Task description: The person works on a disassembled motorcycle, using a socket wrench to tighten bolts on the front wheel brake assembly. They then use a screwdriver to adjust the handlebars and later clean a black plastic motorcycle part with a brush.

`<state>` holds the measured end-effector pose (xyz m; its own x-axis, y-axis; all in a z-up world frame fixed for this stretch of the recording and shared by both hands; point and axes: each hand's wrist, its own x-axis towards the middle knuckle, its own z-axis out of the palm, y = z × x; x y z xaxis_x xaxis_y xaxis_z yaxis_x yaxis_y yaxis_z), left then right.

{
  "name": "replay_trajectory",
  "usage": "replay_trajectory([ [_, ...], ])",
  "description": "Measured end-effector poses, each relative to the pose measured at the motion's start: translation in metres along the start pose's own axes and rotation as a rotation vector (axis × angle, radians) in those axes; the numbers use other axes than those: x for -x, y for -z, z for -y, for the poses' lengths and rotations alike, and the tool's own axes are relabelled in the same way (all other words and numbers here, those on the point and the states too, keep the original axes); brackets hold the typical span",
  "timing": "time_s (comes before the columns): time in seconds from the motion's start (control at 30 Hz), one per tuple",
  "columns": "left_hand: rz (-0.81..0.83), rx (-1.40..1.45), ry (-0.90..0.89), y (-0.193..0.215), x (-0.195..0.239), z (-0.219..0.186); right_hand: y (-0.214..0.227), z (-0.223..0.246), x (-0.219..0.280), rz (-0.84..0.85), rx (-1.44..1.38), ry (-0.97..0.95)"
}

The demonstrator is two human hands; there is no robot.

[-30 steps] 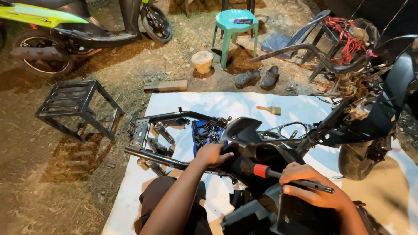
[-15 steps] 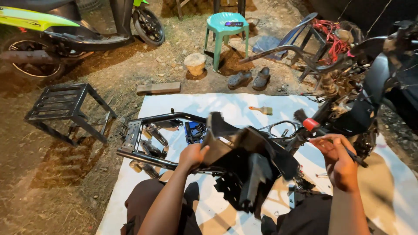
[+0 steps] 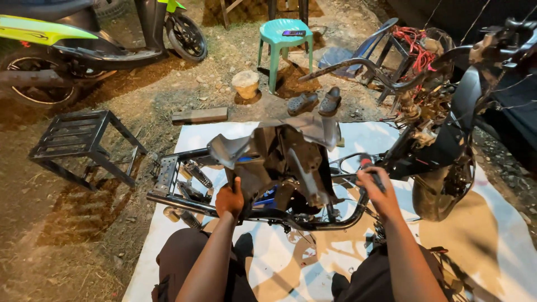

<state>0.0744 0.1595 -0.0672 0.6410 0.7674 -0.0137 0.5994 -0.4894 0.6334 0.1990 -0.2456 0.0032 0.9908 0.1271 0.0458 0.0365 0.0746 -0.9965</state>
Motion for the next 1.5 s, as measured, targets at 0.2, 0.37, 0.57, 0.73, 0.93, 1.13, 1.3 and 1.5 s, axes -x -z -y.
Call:
replay_trajectory([
  [0.2,0.016,0.132,-0.051,-0.013,0.012,-0.001,-0.028,0.012,0.009,0.081,0.172,0.058],
  [0.37,0.022,0.249,-0.124,-0.011,0.03,-0.001,-0.029,0.024,0.028,0.128,0.074,-0.033],
  [0.57,0.04,0.349,-0.04,0.005,0.042,-0.002,-0.026,0.007,0.04,0.218,0.077,-0.014],
  [0.73,0.103,0.563,0.116,0.023,0.04,-0.011,-0.028,-0.005,0.038,0.247,-0.031,0.076],
  [0.93,0.438,0.881,0.145,0.075,0.042,-0.015,-0.026,-0.028,0.008,0.36,-0.171,0.311],
  [1.13,0.613,0.701,0.077,0.072,0.005,0.017,-0.067,0.022,0.006,0.154,0.051,-0.108],
  [1.3,0.682,0.886,0.09,0.05,-0.029,0.032,-0.071,-0.004,-0.027,0.241,0.203,-0.018],
  [1.5,0.492,0.755,-0.264,0.034,-0.045,0.042,-0.075,-0.011,-0.028,0.135,0.222,-0.138],
])
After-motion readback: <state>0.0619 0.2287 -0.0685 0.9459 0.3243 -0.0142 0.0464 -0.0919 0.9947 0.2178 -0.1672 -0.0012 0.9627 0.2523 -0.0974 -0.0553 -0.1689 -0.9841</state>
